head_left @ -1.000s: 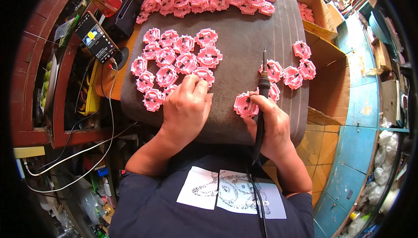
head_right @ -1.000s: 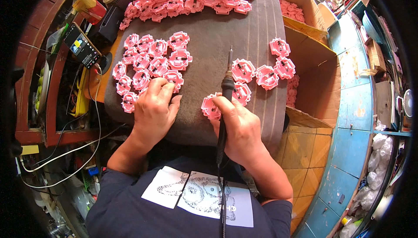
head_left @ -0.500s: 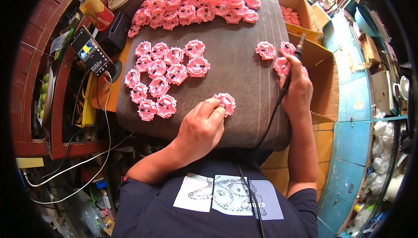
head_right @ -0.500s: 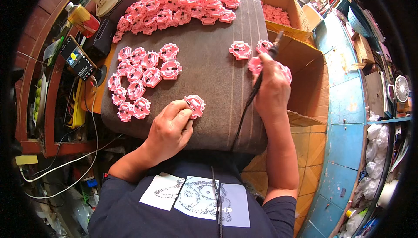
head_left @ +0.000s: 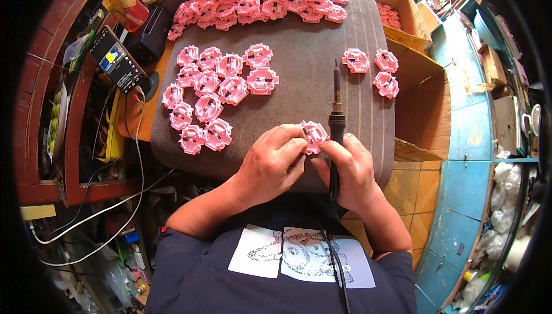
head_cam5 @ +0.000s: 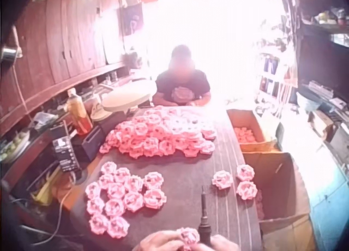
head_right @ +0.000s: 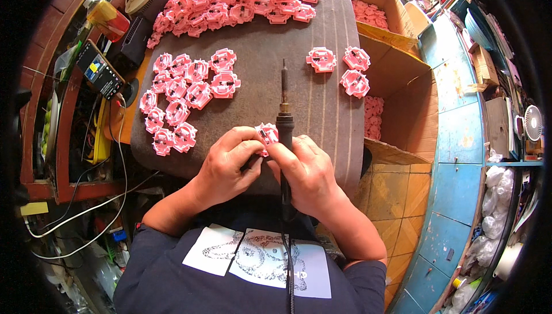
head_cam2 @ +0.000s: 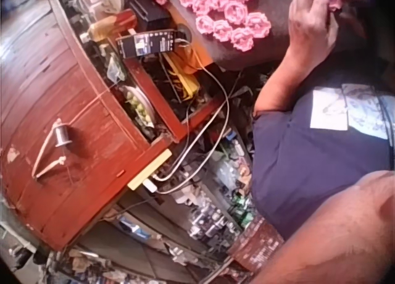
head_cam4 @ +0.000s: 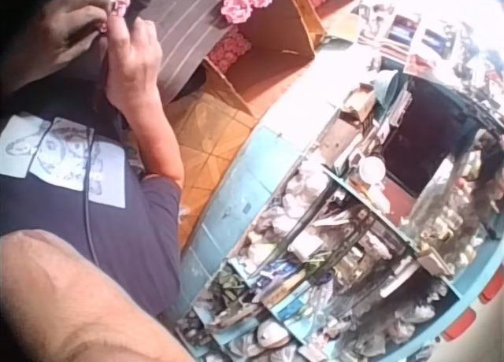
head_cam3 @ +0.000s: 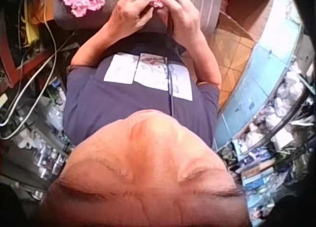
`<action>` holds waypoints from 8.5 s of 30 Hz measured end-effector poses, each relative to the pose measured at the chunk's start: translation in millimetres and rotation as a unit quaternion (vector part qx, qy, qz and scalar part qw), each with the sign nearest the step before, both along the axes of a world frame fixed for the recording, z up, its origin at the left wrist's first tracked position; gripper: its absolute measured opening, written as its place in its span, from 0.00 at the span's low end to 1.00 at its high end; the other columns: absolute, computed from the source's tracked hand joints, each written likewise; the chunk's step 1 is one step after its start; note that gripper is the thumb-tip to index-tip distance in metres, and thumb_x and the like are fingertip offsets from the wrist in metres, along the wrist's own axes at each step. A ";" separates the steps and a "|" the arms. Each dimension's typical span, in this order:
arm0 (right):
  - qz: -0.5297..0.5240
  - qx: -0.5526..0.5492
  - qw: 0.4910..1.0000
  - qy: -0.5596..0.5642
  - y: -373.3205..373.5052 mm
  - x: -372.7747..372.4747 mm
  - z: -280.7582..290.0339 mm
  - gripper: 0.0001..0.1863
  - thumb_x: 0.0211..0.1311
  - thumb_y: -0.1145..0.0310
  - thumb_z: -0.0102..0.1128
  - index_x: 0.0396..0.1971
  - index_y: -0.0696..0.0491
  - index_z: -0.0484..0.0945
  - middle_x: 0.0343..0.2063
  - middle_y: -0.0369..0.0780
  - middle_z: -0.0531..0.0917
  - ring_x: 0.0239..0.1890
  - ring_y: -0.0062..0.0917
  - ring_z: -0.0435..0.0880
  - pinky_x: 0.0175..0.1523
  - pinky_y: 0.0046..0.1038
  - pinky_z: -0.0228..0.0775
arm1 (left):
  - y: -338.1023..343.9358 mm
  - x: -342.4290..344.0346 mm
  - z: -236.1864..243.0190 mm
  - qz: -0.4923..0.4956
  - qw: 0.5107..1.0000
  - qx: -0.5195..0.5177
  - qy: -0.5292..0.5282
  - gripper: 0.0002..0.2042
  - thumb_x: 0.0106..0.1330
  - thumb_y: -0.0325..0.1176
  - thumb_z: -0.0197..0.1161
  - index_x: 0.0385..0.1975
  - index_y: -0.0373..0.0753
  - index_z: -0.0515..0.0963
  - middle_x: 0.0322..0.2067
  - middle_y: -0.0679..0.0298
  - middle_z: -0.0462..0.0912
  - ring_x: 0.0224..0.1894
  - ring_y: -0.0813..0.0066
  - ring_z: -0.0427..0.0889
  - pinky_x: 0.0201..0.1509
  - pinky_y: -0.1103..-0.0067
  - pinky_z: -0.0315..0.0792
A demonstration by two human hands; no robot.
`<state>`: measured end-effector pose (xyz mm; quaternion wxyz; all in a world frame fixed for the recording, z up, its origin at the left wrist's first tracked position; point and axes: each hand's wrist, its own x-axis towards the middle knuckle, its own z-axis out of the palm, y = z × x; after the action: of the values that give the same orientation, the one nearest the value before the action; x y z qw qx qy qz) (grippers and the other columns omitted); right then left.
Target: The person uses a soldering iron to apply heat to small pink plastic components on a workbench. They handle each piece individually, rotating it to treat different areas, and place finished pieces aside.
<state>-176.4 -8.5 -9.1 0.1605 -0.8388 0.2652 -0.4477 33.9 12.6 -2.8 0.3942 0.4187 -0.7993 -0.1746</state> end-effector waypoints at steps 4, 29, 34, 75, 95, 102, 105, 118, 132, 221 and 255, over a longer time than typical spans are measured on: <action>0.005 0.029 1.000 -0.006 -0.9 -3.8 -5.8 0.33 0.52 0.85 0.67 0.61 0.55 0.74 0.34 0.47 0.80 0.30 0.43 0.78 0.34 0.42 0.70 | -1.0 0.8 -1.0 -0.011 1.000 -0.013 -0.011 0.16 0.57 0.16 0.70 0.45 0.33 0.80 0.47 0.52 0.81 0.48 0.51 0.85 0.50 0.65 0.82; -0.077 0.068 0.990 -0.092 12.0 7.3 -13.9 0.25 0.60 0.86 0.65 0.58 0.58 0.73 0.38 0.46 0.85 0.34 0.34 0.84 0.39 0.33 0.78 | -6.5 -9.6 -2.4 -0.013 0.997 0.059 0.052 0.14 0.61 0.18 0.71 0.46 0.36 0.84 0.43 0.54 0.82 0.43 0.55 0.87 0.46 0.69 0.82; -0.021 -0.038 0.997 -0.067 9.0 6.4 -11.3 0.26 0.51 0.81 0.70 0.53 0.59 0.79 0.44 0.51 0.86 0.35 0.47 0.85 0.39 0.42 0.79 | -6.1 -10.3 1.2 -0.010 0.997 0.057 0.055 0.13 0.61 0.18 0.71 0.45 0.36 0.84 0.43 0.55 0.82 0.42 0.55 0.87 0.45 0.68 0.82; -0.022 0.003 0.997 -0.076 40.7 -44.2 16.3 0.10 0.58 0.74 0.67 0.39 0.61 0.84 0.23 0.41 0.80 0.20 0.31 0.78 0.27 0.30 0.72 | -5.2 -11.7 2.3 0.016 0.999 0.049 0.012 0.11 0.61 0.20 0.71 0.43 0.37 0.83 0.41 0.54 0.83 0.39 0.54 0.87 0.42 0.67 0.82; -0.095 0.024 0.989 -0.107 33.3 -35.8 14.5 0.20 0.66 0.76 0.70 0.56 0.62 0.80 0.37 0.49 0.85 0.33 0.38 0.84 0.37 0.36 0.77 | -4.8 -12.6 3.5 0.016 0.999 0.046 0.004 0.09 0.62 0.22 0.71 0.41 0.36 0.82 0.40 0.55 0.80 0.41 0.53 0.85 0.43 0.65 0.82; -0.051 0.037 0.998 -0.008 4.9 -15.6 11.3 0.28 0.53 0.82 0.71 0.57 0.59 0.78 0.47 0.50 0.86 0.43 0.48 0.87 0.56 0.44 0.77 | -5.1 -13.4 3.8 0.016 0.999 0.047 0.008 0.10 0.61 0.22 0.71 0.42 0.36 0.83 0.41 0.55 0.81 0.41 0.53 0.86 0.43 0.65 0.82; -0.038 0.078 0.996 0.035 -3.0 -4.1 12.8 0.36 0.52 0.77 0.74 0.64 0.58 0.71 0.50 0.52 0.85 0.49 0.51 0.84 0.64 0.48 0.71 | -5.4 -11.9 1.8 0.012 0.999 0.051 0.014 0.11 0.61 0.22 0.71 0.43 0.35 0.83 0.41 0.55 0.82 0.41 0.53 0.86 0.43 0.65 0.83; -0.017 0.089 0.996 0.026 -9.7 1.9 6.2 0.36 0.53 0.78 0.73 0.64 0.58 0.70 0.44 0.50 0.84 0.47 0.52 0.82 0.60 0.48 0.71 | -5.3 -12.7 0.8 0.016 0.999 0.042 0.017 0.12 0.60 0.21 0.71 0.43 0.35 0.83 0.41 0.55 0.82 0.41 0.53 0.86 0.43 0.66 0.83; -0.035 0.093 0.994 0.049 -7.7 -0.9 3.0 0.34 0.54 0.74 0.75 0.63 0.59 0.72 0.54 0.50 0.83 0.51 0.50 0.82 0.57 0.44 0.77 | -5.0 -11.3 0.7 0.016 0.999 0.045 0.016 0.13 0.62 0.19 0.70 0.47 0.36 0.84 0.43 0.54 0.84 0.40 0.54 0.88 0.42 0.67 0.83; -0.075 0.034 0.996 -0.032 -6.0 10.3 0.1 0.24 0.58 0.87 0.64 0.55 0.58 0.74 0.34 0.44 0.82 0.32 0.39 0.81 0.40 0.36 0.75 | -16.8 -7.0 -0.4 0.004 0.996 0.071 0.061 0.12 0.63 0.19 0.71 0.45 0.37 0.86 0.43 0.56 0.83 0.42 0.57 0.88 0.45 0.70 0.83; -0.051 -0.015 0.996 -0.077 25.5 -36.3 20.9 0.24 0.70 0.55 0.67 0.50 0.64 0.82 0.27 0.43 0.81 0.25 0.35 0.79 0.33 0.35 0.74 | -16.0 -12.4 1.7 0.046 0.998 0.038 0.025 0.10 0.61 0.22 0.74 0.41 0.36 0.85 0.39 0.54 0.83 0.35 0.56 0.87 0.39 0.68 0.82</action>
<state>-212.8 17.0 11.8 0.1447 -0.7896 0.2876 -0.5223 21.5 -3.4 -1.1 0.4056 0.4650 -0.7619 -0.1969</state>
